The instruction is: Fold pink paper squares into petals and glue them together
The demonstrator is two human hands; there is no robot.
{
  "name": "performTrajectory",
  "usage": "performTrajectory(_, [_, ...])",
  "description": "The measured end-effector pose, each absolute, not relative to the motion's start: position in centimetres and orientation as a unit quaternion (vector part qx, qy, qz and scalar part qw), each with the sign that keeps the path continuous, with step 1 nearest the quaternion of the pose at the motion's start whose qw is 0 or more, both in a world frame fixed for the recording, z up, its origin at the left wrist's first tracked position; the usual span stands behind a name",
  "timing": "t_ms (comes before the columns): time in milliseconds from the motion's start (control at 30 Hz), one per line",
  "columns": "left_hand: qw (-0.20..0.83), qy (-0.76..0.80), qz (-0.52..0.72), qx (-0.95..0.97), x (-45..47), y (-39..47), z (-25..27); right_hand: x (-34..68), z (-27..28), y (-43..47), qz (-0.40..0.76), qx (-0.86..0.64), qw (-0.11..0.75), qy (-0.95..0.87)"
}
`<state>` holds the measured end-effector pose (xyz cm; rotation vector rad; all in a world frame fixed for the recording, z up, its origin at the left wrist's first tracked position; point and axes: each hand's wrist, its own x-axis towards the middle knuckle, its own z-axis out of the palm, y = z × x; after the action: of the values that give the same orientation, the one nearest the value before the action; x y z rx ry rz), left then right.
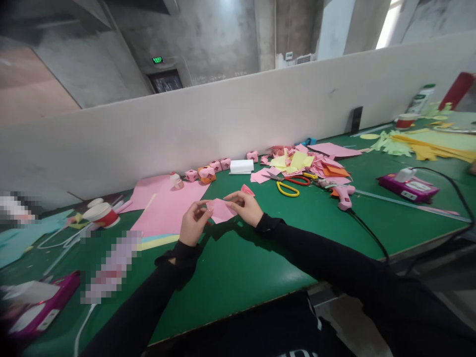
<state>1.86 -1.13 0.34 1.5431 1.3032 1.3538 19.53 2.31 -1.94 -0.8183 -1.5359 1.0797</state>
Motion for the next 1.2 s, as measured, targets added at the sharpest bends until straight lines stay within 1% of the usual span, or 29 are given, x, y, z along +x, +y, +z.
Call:
performTrajectory(133, [0.311,0.505,0.509,0.624,1.63,-1.01,0.06,19.46,-1.87,2.07,0.432,-0.338,0.488,-0.679])
performTrajectory(233, [0.297,0.508,0.508,0.630,1.34,-0.81,-0.08,19.43,-1.96,1.96,0.456,-0.324,0.473,-0.681])
performTrajectory(400, [0.324,0.501,0.522,0.609,1.13,-0.59,-0.15,19.49,-2.01,2.04,0.524,-0.266,0.473,-0.657])
performTrajectory(567, [0.352,0.498,0.511,0.606,1.46,-0.79,0.02,19.51,-1.98,2.34,0.560,-0.309,0.480,-0.600])
performTrajectory(733, [0.370,0.499,0.477,0.622,1.72,-1.14,0.25,19.60,-1.96,2.64,0.562,-0.341,0.490,-0.573])
performTrajectory(900, [0.356,0.497,0.433,0.662,1.71,-1.20,-0.23,19.55,-1.73,2.53,0.537,-0.352,0.505,-0.577])
performTrajectory(1033, [0.343,0.497,0.417,0.679,1.84,-1.19,-0.62,19.42,-1.69,2.34,0.524,-0.363,0.483,-0.600])
performTrajectory(1200, [0.362,0.485,0.414,0.680,2.03,-1.37,-0.13,19.33,-1.78,2.13,0.502,-0.350,0.469,-0.637])
